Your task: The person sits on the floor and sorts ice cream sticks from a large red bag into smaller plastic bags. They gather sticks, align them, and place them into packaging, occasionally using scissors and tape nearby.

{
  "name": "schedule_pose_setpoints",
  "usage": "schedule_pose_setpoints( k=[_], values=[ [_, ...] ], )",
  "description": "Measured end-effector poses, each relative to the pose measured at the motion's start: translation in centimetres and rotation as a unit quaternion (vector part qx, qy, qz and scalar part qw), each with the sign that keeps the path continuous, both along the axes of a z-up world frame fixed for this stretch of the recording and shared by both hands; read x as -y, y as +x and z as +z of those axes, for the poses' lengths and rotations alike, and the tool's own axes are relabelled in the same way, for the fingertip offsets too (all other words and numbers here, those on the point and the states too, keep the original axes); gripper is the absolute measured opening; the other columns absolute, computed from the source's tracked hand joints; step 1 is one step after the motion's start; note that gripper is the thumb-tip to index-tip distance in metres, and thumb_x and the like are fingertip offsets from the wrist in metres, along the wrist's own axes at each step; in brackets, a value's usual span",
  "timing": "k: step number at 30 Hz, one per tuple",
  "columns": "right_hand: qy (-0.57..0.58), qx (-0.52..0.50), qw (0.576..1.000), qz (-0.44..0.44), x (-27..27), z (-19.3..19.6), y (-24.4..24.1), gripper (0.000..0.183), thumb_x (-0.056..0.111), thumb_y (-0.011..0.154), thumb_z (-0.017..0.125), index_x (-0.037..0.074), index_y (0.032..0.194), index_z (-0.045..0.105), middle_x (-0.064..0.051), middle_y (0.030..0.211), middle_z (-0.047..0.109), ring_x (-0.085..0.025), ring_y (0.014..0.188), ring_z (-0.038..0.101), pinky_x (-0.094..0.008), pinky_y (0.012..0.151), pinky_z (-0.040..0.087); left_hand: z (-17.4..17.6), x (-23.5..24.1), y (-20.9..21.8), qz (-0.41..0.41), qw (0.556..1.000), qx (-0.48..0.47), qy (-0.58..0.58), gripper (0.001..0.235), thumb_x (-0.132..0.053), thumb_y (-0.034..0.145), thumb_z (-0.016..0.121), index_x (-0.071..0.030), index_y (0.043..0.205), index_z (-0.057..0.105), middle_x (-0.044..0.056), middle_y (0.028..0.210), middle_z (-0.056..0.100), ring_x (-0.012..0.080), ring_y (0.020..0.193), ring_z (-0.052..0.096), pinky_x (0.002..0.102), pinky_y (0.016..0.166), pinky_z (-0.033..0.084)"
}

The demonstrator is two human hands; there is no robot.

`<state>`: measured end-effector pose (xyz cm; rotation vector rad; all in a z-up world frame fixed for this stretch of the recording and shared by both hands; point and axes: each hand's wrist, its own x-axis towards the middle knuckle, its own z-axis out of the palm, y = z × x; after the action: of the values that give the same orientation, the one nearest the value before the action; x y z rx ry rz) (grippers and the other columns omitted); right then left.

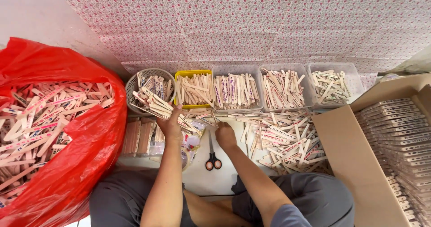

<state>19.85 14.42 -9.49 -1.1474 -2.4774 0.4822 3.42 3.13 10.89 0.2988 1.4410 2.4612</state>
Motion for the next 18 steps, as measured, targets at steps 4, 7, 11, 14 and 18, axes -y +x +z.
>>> schedule_pose_setpoints(
  k=[4,7,11,14,18],
  values=[
    [-0.072,-0.023,0.997,-0.032,-1.8,1.8,4.0,0.02,0.01,0.088,0.064,0.011,0.107,0.069,-0.01,0.096,0.065,-0.033,0.092,0.073,-0.039,0.077,0.061,-0.5,-0.6,0.5,0.0,0.999,0.032,0.005,0.041,0.002,0.076,0.084,-0.004,0.111,0.062,0.002,0.083,0.062,0.0106,0.07,0.066,0.026,0.061,0.055],
    [-0.009,0.048,0.999,0.016,-2.5,3.7,7.0,0.015,0.009,0.09,0.066,0.008,0.105,0.07,-0.011,0.093,0.068,-0.03,0.09,0.074,-0.035,0.077,0.062,2.0,-0.4,2.0,-0.01,0.999,0.009,0.035,0.038,0.005,0.076,0.083,-0.007,0.105,0.062,0.003,0.076,0.06,0.0116,0.062,0.063,0.027,0.059,0.052],
    [0.04,0.12,0.991,0.053,-1.9,3.0,7.0,0.02,0.021,0.092,0.071,0.01,0.107,0.072,-0.008,0.093,0.071,-0.027,0.091,0.073,-0.035,0.079,0.061,3.0,-0.3,2.7,-0.011,0.999,0.015,0.041,0.035,0.005,0.077,0.082,-0.005,0.104,0.061,0.004,0.076,0.061,0.0124,0.061,0.062,0.028,0.059,0.051],
    [0.075,0.183,0.98,0.021,-1.3,1.4,6.3,0.018,0.023,0.093,0.066,0.009,0.104,0.067,-0.008,0.092,0.068,-0.027,0.09,0.072,-0.039,0.078,0.06,1.8,-0.4,2.2,-0.004,0.999,0.01,0.039,0.035,0.005,0.077,0.082,-0.005,0.103,0.062,0.004,0.075,0.061,0.012,0.06,0.062,0.028,0.059,0.051],
    [-0.046,0.37,0.928,0.022,-0.5,7.7,7.6,0.019,0.011,0.089,0.058,0.005,0.107,0.064,-0.013,0.097,0.073,-0.033,0.096,0.074,-0.047,0.081,0.059,1.9,0.3,3.5,-0.016,1.0,0.018,-0.003,0.037,0.001,0.074,0.084,-0.007,0.103,0.064,0.002,0.081,0.064,0.01,0.067,0.062,0.028,0.063,0.051]
  ],
)
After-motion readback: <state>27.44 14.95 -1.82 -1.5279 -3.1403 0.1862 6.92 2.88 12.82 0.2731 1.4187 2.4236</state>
